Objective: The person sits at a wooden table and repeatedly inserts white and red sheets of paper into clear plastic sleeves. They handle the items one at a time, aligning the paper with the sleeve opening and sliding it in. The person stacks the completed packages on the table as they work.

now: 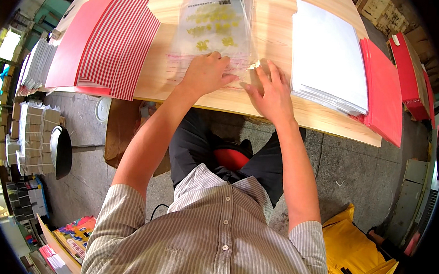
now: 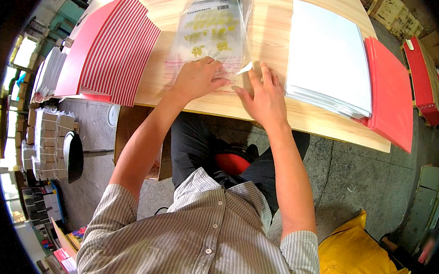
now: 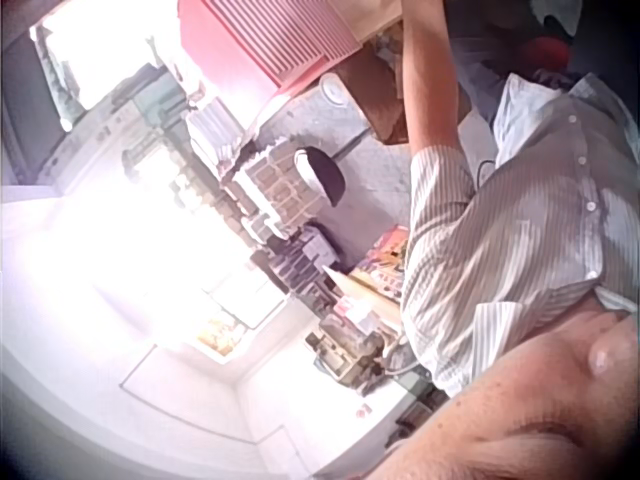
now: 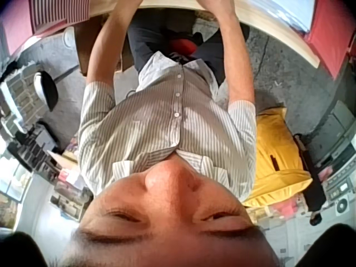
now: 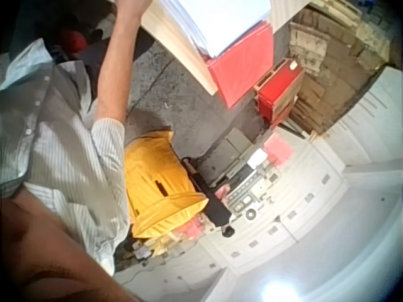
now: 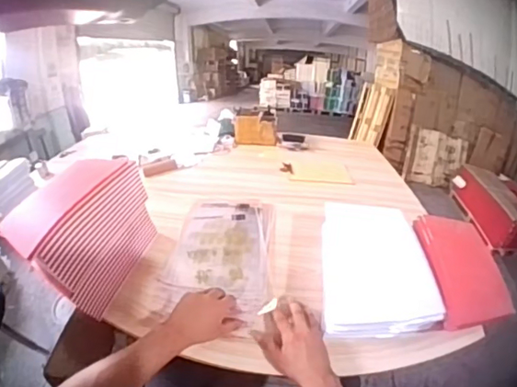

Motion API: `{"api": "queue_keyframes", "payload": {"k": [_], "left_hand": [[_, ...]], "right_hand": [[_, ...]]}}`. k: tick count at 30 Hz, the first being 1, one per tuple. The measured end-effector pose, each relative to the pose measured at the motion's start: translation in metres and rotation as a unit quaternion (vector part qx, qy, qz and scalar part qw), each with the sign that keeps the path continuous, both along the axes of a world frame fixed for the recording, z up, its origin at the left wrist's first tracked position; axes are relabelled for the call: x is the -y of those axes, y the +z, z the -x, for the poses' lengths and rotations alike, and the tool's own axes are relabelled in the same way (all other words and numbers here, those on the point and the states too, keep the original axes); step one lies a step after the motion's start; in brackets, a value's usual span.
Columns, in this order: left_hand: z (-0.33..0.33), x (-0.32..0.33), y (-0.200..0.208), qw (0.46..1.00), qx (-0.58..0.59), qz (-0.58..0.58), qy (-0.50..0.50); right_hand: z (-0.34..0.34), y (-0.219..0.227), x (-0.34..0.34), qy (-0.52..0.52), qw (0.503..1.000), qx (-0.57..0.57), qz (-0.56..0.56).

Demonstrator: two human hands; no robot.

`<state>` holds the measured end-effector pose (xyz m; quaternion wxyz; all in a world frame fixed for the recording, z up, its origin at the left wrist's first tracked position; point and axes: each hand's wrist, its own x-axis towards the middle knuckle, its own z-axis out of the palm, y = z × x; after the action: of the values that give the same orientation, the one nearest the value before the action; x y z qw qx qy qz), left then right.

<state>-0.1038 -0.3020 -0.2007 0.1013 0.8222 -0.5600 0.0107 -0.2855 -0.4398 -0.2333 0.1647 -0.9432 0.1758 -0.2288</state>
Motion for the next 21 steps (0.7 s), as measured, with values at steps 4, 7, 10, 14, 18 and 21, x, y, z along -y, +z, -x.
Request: {"api": "queue_keyframes", "payload": {"k": [4, 7, 10, 14, 18, 21], "left_hand": [[-0.001, -0.001, -0.005, 0.997, 0.01, 0.076, -0.022], [-0.003, -0.004, -0.006, 0.996, 0.003, 0.087, -0.027], [0.0, 0.0, -0.005, 0.996, 0.001, 0.089, -0.016], [-0.004, 0.0, -0.007, 0.998, 0.003, 0.061, 0.007], [-0.01, -0.001, -0.004, 0.995, -0.035, 0.072, 0.058], [-0.015, -0.002, 0.01, 0.988, -0.023, 0.13, 0.083]], "right_hand": [[-0.006, 0.006, -0.004, -0.005, 0.999, -0.047, 0.005], [-0.011, 0.017, -0.011, 0.002, 0.996, -0.089, 0.032], [-0.014, 0.012, -0.012, 0.0, 0.998, -0.057, 0.037], [-0.015, 0.007, -0.008, 0.012, 0.998, -0.045, 0.043], [-0.013, 0.016, -0.011, 0.056, 0.991, -0.107, 0.049], [-0.013, 0.014, -0.01, 0.072, 0.988, -0.119, 0.066]]}}
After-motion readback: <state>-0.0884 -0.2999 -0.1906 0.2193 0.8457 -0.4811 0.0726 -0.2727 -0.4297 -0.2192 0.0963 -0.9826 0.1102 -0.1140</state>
